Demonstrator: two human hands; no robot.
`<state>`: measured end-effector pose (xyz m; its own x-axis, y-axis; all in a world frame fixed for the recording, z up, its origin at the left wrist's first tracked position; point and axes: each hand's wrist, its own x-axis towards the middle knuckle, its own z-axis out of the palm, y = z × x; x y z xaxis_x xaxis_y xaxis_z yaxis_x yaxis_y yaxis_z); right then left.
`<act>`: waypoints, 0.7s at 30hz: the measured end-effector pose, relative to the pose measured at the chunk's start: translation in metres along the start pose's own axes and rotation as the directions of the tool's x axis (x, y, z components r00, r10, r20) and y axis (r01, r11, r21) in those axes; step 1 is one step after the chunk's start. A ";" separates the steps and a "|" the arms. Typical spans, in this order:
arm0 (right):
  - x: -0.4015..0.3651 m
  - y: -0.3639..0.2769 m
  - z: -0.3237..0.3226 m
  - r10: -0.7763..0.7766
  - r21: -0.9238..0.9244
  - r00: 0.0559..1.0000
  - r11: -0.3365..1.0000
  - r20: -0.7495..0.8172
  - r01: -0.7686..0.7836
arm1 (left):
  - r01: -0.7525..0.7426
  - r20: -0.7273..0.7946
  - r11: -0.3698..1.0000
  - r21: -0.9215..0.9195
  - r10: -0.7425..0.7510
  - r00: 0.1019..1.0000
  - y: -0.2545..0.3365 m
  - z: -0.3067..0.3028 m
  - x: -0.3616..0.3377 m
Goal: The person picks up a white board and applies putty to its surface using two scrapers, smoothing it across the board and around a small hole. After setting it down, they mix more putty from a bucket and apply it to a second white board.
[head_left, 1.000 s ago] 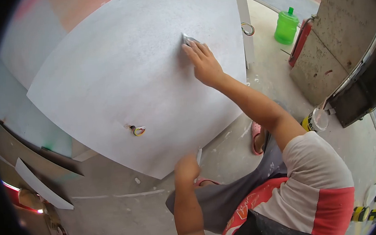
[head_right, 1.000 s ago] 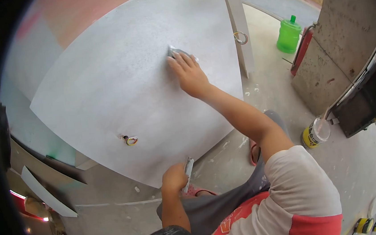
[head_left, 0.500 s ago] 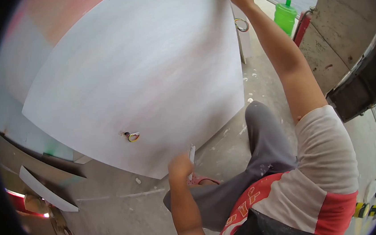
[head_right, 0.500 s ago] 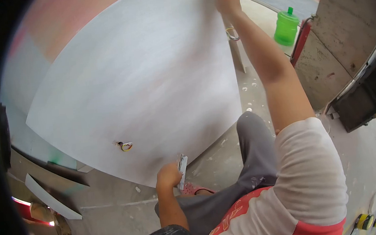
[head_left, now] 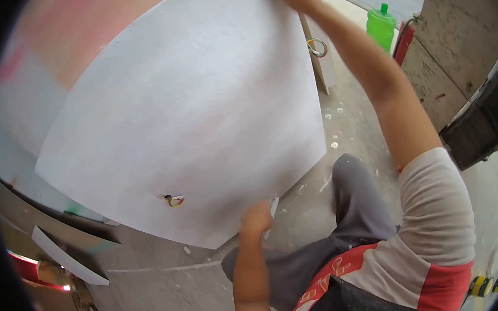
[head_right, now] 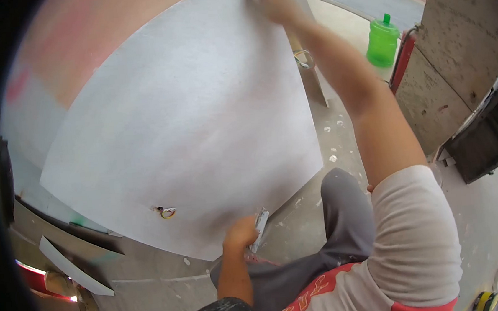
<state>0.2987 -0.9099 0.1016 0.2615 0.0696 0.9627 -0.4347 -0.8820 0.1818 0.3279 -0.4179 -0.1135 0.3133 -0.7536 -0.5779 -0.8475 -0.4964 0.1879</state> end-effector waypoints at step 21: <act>-0.588 -0.170 -0.615 0.794 -0.521 -0.605 -0.543 -0.063 -0.658 | -0.074 -0.013 0.996 -0.039 0.074 0.997 -0.038 0.046 0.058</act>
<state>-0.3112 -0.5142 -0.3724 -0.5576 -0.7127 -0.4255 -0.3853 0.6763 -0.6279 0.3585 -0.4230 -0.1911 0.2556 -0.7939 -0.5518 -0.8511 -0.4555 0.2610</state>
